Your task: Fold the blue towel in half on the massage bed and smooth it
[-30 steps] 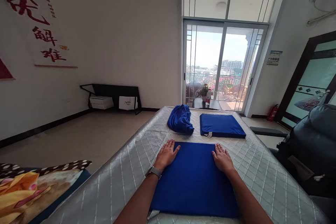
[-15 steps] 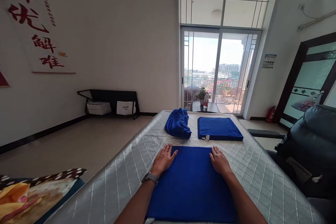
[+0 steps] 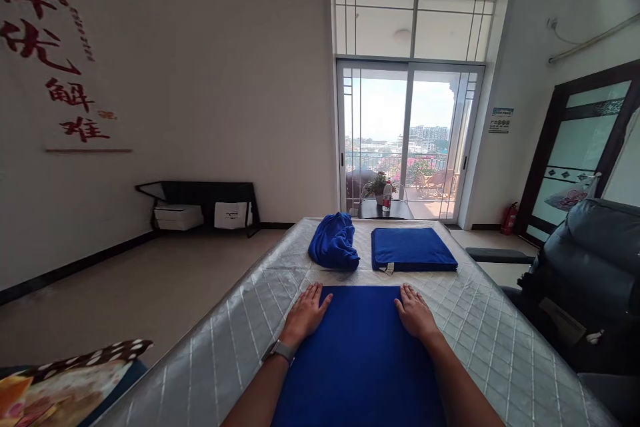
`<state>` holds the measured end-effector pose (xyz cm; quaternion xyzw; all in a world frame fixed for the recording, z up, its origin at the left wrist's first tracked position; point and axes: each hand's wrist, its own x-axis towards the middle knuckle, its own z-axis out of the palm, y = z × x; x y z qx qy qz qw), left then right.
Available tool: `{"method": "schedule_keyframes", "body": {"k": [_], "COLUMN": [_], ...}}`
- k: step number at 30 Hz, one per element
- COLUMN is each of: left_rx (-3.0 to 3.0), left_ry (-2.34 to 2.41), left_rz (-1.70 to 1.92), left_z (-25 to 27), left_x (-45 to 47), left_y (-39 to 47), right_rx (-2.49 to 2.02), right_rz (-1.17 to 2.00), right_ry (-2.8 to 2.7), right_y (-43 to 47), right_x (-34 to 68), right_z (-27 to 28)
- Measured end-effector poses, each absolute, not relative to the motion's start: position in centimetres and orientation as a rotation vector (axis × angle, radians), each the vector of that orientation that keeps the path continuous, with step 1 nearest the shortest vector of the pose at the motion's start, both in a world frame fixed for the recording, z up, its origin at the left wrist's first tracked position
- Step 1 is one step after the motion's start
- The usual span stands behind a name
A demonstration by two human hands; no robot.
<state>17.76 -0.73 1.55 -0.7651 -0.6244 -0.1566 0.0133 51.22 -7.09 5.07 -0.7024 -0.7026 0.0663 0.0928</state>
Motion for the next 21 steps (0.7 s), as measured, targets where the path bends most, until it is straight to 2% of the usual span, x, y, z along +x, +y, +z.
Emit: {"method": "schedule_keyframes", "body": {"k": [13,21], "left_rx": [-2.369,-2.373], "left_ry": [-1.877,-1.822], "left_rz": [-0.526,-0.476], "left_z": [-0.1,-0.6], "left_x": [17.4,17.2], "left_y": [0.4,0.6], "right_rx": [-2.034,-2.097], "right_rz": [0.110,0.181], "right_ry": [-2.077,-2.052], "right_y": [-7.6,-7.7], "right_x": [50.4,50.1], "right_z": [5.8,4.8]}}
